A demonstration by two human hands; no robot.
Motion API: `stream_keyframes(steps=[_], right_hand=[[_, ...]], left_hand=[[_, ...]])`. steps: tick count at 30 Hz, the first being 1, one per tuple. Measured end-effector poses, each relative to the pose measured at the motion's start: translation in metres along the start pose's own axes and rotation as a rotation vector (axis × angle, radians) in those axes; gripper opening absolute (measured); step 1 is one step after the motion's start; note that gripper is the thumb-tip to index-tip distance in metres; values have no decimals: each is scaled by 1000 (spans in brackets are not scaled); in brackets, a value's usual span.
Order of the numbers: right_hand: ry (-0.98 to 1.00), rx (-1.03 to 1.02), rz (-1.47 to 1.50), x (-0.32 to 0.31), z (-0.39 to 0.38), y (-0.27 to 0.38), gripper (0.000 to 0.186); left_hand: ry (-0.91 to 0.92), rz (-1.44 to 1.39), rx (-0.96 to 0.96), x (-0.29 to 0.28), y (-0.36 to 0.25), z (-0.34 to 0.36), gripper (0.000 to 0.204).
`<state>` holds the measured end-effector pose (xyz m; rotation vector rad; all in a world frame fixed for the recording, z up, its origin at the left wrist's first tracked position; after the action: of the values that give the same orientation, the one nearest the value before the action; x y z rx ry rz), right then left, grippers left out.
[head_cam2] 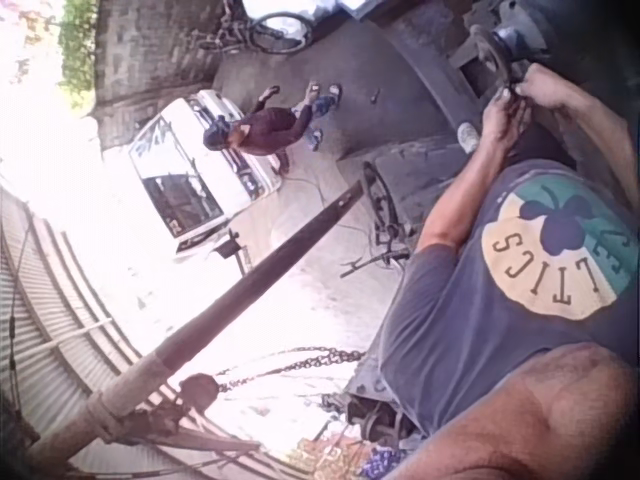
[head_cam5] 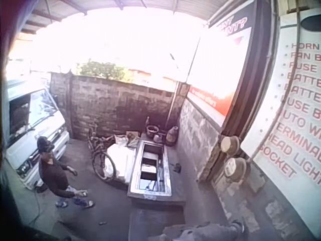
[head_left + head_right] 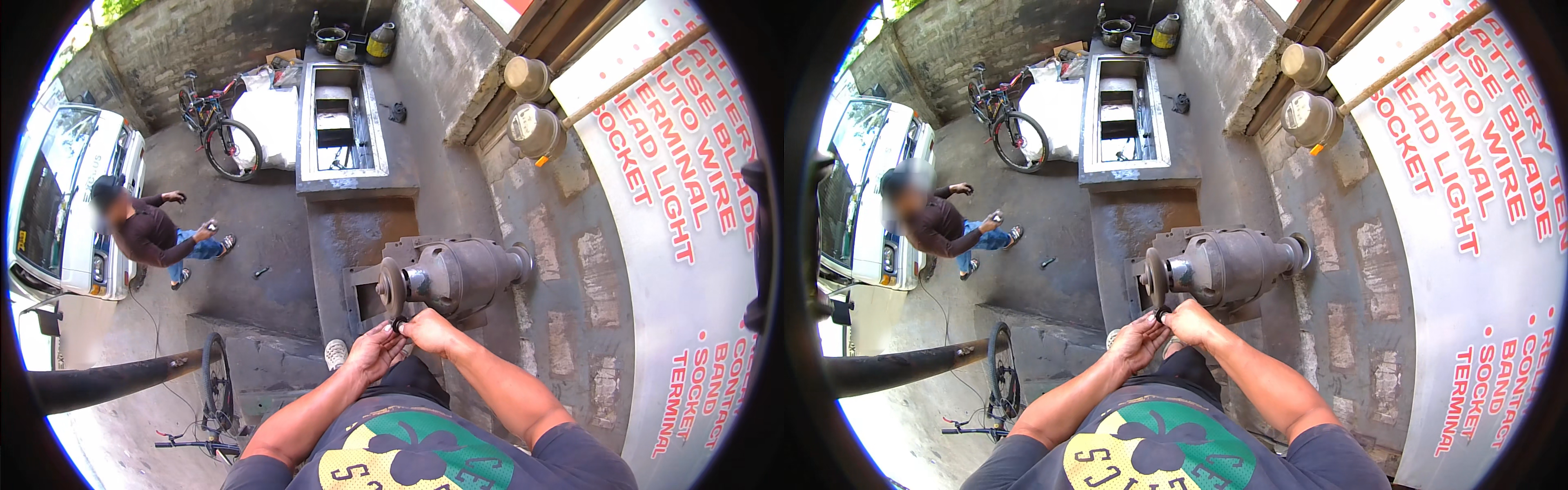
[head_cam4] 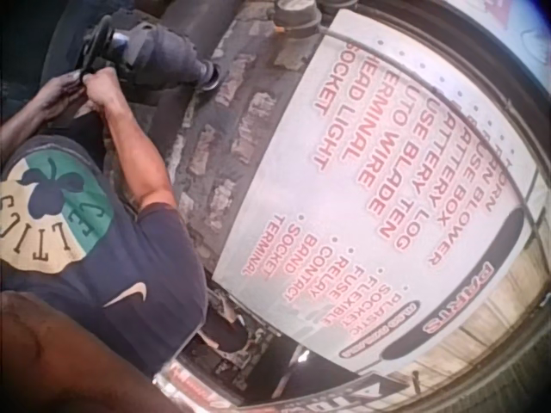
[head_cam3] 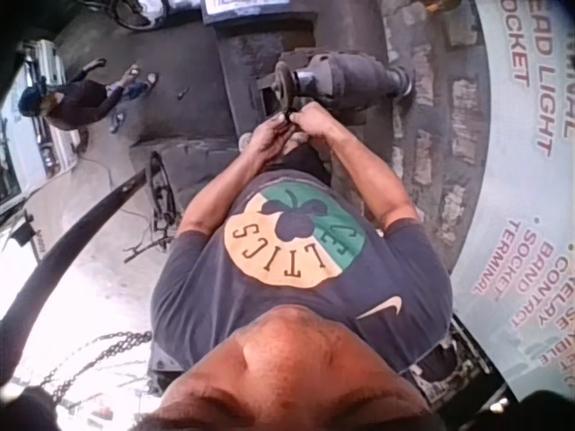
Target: The person applies grease to small mechanical parts on a workbench, wipes them with a cloth, and then uses a bench grinder to smooth a metal component. The person handles bearings, a grease container, and a cloth while working in a workshop environment.
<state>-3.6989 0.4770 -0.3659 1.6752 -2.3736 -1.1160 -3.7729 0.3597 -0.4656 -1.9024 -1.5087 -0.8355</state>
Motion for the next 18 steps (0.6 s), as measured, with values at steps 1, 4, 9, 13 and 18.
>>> stream_keyframes(steps=[1, 4, 9, 13, 18], right_hand=[[-14, -11, -6, 0, 3, -4, 41], [-41, -136, -107, 1, 7, -17, 38], [-152, -244, -270, 2, -61, 14, 27], [-189, -228, -335, 0, -50, 20, 29], [-128, -94, -387, 3, -18, 7, 36]], left_hand=[[4, 0, 5, -2, 1, 2, 26], [20, 7, 23, 6, 0, 0, 32], [123, 163, 106, 24, -10, -29, 44], [68, 144, 96, 19, -12, -19, 44], [-8, 100, 52, 7, -12, -4, 43]])
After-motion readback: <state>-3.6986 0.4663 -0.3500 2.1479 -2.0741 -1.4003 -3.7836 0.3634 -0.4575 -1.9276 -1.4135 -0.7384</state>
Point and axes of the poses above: each hand's wrist, its own z-axis towards the middle knuckle, its own x-axis out of the palm, y = z × x, the point moved 7 cm from there along z, towards the middle knuckle, and after that the axes turned 2 degrees about z, right-handed, at the moved point
